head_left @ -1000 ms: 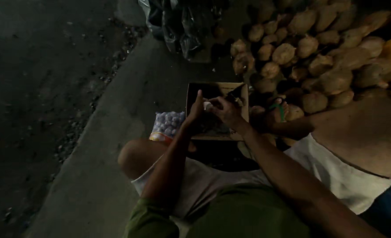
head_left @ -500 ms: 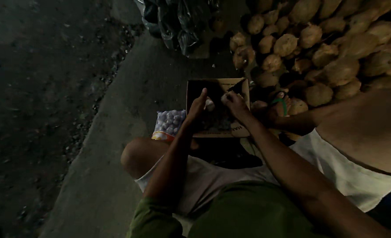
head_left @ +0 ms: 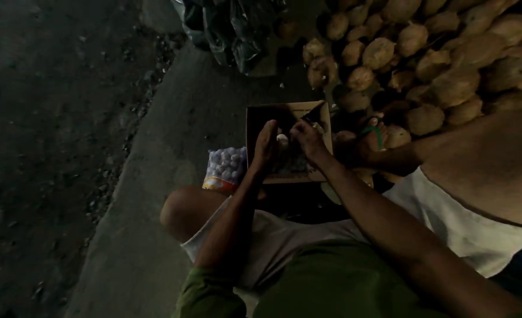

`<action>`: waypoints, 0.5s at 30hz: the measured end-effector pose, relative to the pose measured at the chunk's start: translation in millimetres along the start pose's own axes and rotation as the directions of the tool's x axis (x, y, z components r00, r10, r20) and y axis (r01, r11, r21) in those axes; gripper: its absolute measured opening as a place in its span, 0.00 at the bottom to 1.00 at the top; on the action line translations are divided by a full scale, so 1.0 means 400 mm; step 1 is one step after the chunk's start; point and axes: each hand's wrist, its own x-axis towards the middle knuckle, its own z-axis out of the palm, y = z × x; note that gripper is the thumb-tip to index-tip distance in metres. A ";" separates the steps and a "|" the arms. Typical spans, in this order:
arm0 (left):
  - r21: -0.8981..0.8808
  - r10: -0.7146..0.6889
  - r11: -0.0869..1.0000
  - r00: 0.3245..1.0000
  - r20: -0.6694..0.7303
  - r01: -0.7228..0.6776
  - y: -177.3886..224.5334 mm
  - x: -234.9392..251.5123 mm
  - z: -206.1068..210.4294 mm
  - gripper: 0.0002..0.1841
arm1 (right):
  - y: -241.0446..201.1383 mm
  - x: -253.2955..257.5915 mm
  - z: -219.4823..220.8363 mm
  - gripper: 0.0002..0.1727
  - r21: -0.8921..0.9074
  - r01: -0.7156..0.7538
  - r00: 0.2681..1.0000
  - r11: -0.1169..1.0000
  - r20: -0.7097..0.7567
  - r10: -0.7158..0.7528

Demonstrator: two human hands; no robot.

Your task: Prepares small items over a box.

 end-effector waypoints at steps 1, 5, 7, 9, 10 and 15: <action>0.036 -0.015 0.999 1.000 -0.017 0.016 0.004 0.007 -0.001 0.31 | 0.002 0.002 -0.007 0.18 -0.003 -0.036 0.998 0.999 0.045 0.037; 0.231 0.067 0.972 0.994 -0.092 -0.044 0.004 0.000 0.016 0.27 | 0.013 -0.014 -0.005 0.27 0.061 -0.201 0.950 0.978 0.256 0.179; 0.168 0.028 0.986 0.998 -0.055 -0.018 -0.009 -0.007 0.003 0.21 | 0.007 -0.013 0.004 0.26 0.121 -0.221 0.959 0.968 0.208 0.193; 0.055 -0.085 0.995 0.996 -0.018 0.085 -0.030 -0.001 -0.021 0.25 | 0.013 0.001 -0.005 0.26 0.173 -0.202 0.976 0.964 0.112 0.185; 0.065 -0.054 0.997 0.997 0.057 0.051 -0.030 0.005 -0.039 0.29 | 0.015 0.002 -0.013 0.26 0.143 -0.166 0.986 0.976 0.060 0.159; 0.301 0.144 0.944 0.990 -0.003 -0.136 0.005 0.007 0.004 0.29 | -0.016 -0.027 0.015 0.18 -0.055 0.070 0.990 0.996 -0.121 -0.076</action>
